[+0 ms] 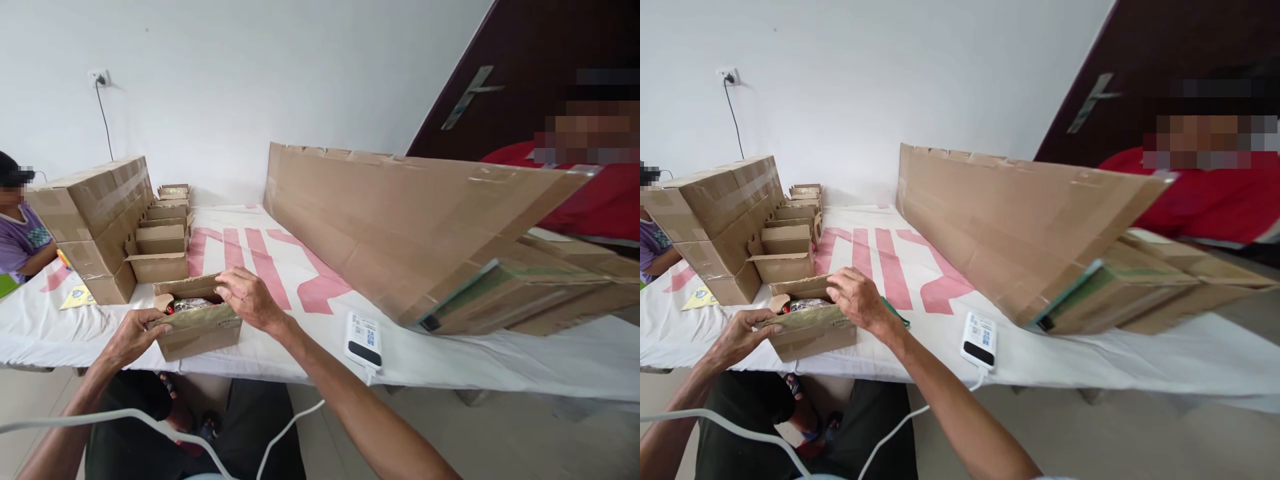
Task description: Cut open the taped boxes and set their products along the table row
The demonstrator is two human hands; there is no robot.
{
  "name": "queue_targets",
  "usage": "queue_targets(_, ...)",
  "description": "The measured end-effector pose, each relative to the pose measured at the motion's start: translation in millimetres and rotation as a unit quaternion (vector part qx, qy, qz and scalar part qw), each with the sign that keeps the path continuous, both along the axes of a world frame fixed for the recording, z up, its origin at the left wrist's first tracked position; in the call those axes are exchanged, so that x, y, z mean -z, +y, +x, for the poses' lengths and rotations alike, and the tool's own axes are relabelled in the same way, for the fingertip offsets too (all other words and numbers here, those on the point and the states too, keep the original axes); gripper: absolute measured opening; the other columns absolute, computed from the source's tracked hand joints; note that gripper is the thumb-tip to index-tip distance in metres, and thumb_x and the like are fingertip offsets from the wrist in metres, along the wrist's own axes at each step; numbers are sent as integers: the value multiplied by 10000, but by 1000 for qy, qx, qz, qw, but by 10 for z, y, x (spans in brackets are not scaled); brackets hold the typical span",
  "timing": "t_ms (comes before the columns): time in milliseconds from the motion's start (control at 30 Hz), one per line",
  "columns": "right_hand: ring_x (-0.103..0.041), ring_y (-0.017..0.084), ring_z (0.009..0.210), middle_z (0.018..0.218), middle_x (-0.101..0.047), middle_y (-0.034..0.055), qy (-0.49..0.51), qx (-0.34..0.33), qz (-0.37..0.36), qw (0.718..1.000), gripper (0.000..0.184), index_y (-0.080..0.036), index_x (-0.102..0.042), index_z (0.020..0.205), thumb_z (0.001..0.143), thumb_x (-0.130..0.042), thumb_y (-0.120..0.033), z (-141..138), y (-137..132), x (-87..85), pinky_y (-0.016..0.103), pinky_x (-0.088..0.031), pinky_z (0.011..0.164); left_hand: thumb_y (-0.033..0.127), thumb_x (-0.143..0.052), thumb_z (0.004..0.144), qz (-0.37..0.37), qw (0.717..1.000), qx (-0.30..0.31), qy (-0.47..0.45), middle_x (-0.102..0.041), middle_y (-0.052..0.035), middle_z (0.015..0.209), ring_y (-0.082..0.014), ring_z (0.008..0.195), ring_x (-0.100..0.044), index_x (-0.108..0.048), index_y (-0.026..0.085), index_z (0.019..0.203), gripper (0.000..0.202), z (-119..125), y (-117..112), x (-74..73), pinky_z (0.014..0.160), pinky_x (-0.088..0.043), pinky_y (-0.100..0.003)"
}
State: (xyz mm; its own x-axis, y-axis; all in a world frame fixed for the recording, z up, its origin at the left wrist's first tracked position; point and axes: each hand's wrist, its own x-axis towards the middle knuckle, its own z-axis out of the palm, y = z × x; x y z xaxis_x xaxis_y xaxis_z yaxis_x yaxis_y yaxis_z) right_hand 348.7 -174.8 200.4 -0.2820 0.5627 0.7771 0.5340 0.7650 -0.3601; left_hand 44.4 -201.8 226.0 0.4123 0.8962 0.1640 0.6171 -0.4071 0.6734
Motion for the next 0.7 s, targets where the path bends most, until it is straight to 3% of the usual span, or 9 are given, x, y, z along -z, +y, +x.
queue_targets(133,-688,258,1041,1102,-774,112,-113,-32,54,992,172,-188,-736,1166,1028,-633,-184,-213,-206,32,416,-571,950,467,-636,906,8,999,-15,-35,-725,-15,765,-170,716,-609,-791,152,808,364,19,-12,134,663,-443,-243)
queue_targets(367,-679,213,851,922,-758,74,-176,-18,20,984,123,-196,-749,1043,1026,-637,-147,-318,-105,216,349,-524,825,435,-649,914,29,999,3,-46,-760,-20,784,-183,727,-659,-803,163,826,325,-7,-6,183,672,-471,-248)
queue_targets(533,-614,168,736,797,-700,32,-185,-29,-25,982,214,-199,-718,867,1044,-608,-148,-307,-118,146,284,-427,713,399,-710,925,90,994,30,-52,-832,-74,1023,-235,920,-748,-835,198,1105,298,84,2,193,824,-548,-283)
queue_targets(700,-615,164,733,798,-706,26,-199,-70,-85,974,271,-205,-688,815,1025,-553,-101,-310,-130,60,276,-412,696,342,-617,1009,149,985,80,31,-825,-112,1030,-237,927,-749,-823,205,1194,309,257,8,147,813,-534,-303)
